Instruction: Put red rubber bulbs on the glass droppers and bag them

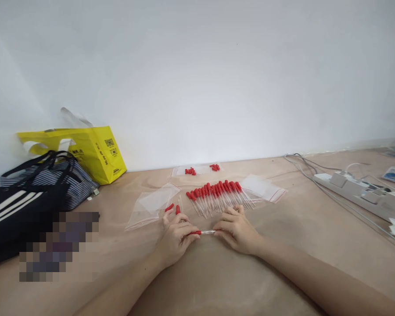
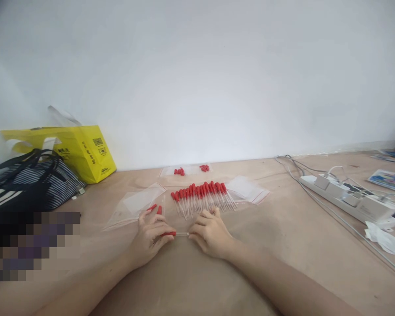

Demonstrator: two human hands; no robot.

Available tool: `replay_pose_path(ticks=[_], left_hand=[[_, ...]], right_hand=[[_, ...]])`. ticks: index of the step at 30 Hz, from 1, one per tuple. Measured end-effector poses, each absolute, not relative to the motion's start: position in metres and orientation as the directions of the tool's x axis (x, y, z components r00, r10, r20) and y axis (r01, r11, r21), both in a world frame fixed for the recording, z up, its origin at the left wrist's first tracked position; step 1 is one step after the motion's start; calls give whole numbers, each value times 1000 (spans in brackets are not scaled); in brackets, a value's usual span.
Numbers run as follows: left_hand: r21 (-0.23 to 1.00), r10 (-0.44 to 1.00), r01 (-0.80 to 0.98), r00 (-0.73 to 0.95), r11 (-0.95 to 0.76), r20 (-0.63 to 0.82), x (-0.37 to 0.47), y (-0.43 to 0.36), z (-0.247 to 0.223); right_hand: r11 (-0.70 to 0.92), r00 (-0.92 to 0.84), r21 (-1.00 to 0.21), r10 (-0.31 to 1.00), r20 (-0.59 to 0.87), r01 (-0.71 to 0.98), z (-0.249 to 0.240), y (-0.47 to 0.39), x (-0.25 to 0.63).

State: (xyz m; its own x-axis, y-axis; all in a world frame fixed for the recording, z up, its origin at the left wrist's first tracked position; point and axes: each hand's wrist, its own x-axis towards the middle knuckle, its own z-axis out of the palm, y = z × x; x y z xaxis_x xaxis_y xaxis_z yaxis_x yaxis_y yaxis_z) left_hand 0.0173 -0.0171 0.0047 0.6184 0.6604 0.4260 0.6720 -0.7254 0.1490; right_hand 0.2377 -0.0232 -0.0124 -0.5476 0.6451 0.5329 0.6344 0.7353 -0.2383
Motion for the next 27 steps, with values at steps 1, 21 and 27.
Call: replay_pose_path(ticks=[1,21,27], left_hand=[[157,672,681,609,-716,422,15,-15,5],[78,854,948,239,-308,463,-15,22,-1],[78,848,945,245,-317,469,-15,26,-2]], right_hand=[[727,-550,-226,653,521,649,-12,-25,236],[344,-178,-321,876,449,882,-8,27,139],[575,-427,-323,798,426,752,-4,3,145]])
